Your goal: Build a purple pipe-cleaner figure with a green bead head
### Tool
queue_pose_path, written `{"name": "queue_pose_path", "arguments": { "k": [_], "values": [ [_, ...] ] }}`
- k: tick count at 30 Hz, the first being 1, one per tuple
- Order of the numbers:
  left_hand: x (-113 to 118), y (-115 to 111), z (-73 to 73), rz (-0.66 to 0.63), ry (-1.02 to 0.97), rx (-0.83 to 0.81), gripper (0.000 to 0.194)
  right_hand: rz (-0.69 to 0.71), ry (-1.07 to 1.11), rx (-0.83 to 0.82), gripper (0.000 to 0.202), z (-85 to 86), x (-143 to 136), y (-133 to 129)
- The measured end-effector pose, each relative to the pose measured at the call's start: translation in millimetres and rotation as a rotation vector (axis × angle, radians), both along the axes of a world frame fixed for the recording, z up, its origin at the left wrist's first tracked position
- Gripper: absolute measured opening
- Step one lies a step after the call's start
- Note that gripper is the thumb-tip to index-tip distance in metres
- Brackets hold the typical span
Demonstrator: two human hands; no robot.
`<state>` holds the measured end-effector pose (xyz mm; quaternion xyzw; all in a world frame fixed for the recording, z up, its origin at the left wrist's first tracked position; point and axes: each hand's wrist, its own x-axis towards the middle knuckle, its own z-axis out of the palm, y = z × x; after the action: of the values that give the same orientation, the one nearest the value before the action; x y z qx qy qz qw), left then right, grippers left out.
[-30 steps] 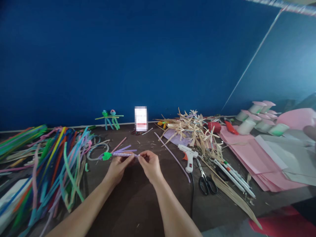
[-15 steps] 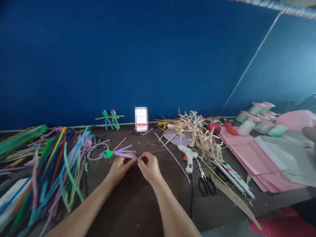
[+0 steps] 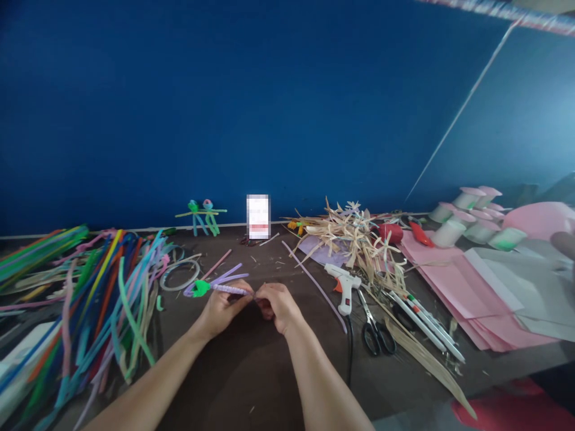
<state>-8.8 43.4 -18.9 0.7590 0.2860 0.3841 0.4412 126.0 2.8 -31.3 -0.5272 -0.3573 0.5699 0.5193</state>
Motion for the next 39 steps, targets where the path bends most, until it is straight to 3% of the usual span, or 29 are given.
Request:
{"name": "queue_pose_path", "arguments": {
  "k": [3, 6, 9, 11, 14, 22, 26, 30, 33, 35, 39],
  "values": [
    [2, 0, -6.6, -0.001, -0.057, -0.141, 0.012, -0.012, 0.018, -0.012, 0.019, -0.4, 0, 1],
    [3, 2, -15.3, 0.098, -0.174, -0.330, 0.014, -0.123, -0.004, 0.050, 0.017, 1.6, -3, 0],
    [3, 5, -20.1, 0.169, -0.295, -0.481, 0.018, -0.264, -0.251, 0.312, 0.009, 5.1, -8, -4],
    [3, 6, -20.5, 0.162, -0.348, -0.542, 0.019, -0.261, -0.482, 0.479, 0.012, 7.0, -11, -8],
    [3, 6, -19.8, 0.124, -0.365, -0.562, 0.018, -0.229, -0.685, 0.568, 0.017, 8.1, -12, -10],
    [3, 6, -23.6, 0.132, -0.316, -0.450, 0.017, -0.238, -0.707, 0.519, 0.008, 5.0, -11, -8],
    [3, 5, -21.3, 0.159, -0.270, -0.335, 0.014, -0.183, -0.472, 0.370, 0.012, 3.6, -14, -6],
    [1, 4, -18.9, 0.192, -0.161, -0.169, 0.012, -0.094, -0.083, 0.169, 0.020, 3.1, -15, -4],
    [1, 4, -21.0, 0.224, -0.170, -0.186, 0.013, -0.011, 0.055, 0.095, 0.022, 2.3, -14, -3],
    [1, 6, -23.7, 0.233, -0.246, -0.304, 0.015, -0.013, -0.061, 0.146, 0.017, 1.1, -14, -3],
    [3, 7, -26.6, 0.206, -0.369, -0.566, 0.019, -0.151, -0.541, 0.391, 0.005, -1.0, -15, -5]
  ]
}}
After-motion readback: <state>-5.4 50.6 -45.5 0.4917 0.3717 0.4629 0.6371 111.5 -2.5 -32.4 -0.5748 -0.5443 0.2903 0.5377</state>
